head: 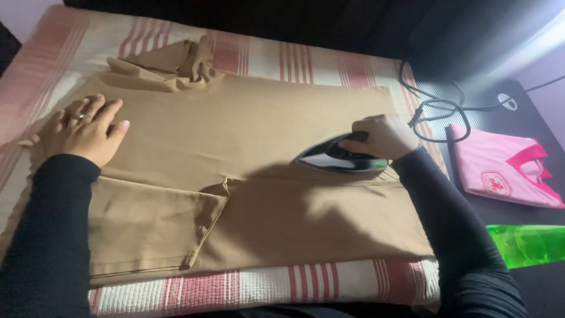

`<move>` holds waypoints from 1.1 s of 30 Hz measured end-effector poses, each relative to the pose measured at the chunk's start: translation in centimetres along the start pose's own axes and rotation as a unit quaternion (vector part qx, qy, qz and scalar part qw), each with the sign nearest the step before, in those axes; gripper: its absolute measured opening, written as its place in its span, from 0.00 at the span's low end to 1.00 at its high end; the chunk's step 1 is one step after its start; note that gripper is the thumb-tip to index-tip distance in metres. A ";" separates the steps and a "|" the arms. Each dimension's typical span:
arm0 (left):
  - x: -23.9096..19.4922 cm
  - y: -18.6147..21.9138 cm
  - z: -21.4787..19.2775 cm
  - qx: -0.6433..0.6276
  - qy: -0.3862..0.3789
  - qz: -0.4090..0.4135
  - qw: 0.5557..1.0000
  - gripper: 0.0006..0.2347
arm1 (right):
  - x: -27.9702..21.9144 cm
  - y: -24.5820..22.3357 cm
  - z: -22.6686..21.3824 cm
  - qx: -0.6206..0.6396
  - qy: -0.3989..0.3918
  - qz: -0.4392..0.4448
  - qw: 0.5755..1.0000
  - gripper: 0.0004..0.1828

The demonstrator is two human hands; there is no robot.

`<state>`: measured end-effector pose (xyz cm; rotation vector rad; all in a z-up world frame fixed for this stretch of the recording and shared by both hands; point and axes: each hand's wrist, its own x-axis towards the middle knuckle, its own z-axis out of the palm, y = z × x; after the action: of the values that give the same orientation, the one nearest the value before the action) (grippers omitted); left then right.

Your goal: Ironing a brown t-shirt on an ironing board and then folding it into a neat rectangle.

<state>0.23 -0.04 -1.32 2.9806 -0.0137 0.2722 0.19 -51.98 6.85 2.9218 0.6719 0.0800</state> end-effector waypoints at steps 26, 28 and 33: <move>1.5 -6.1 3.3 -0.042 -0.042 -0.122 0.991 0.21 | 14.9 -17.8 -2.2 0.045 0.014 -0.023 0.999 0.33; 1.0 -7.2 2.9 -0.051 -0.031 -0.153 0.986 0.21 | 16.8 -18.3 -1.9 0.058 0.016 -0.027 0.998 0.32; -1.0 -8.1 -1.0 -0.033 0.018 -0.256 0.966 0.16 | 17.1 -22.2 -3.0 0.058 -0.016 -0.077 0.995 0.31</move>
<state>-0.80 8.09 -1.69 2.7822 0.7219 0.2499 5.74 -24.37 6.84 2.9597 0.9239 -0.0223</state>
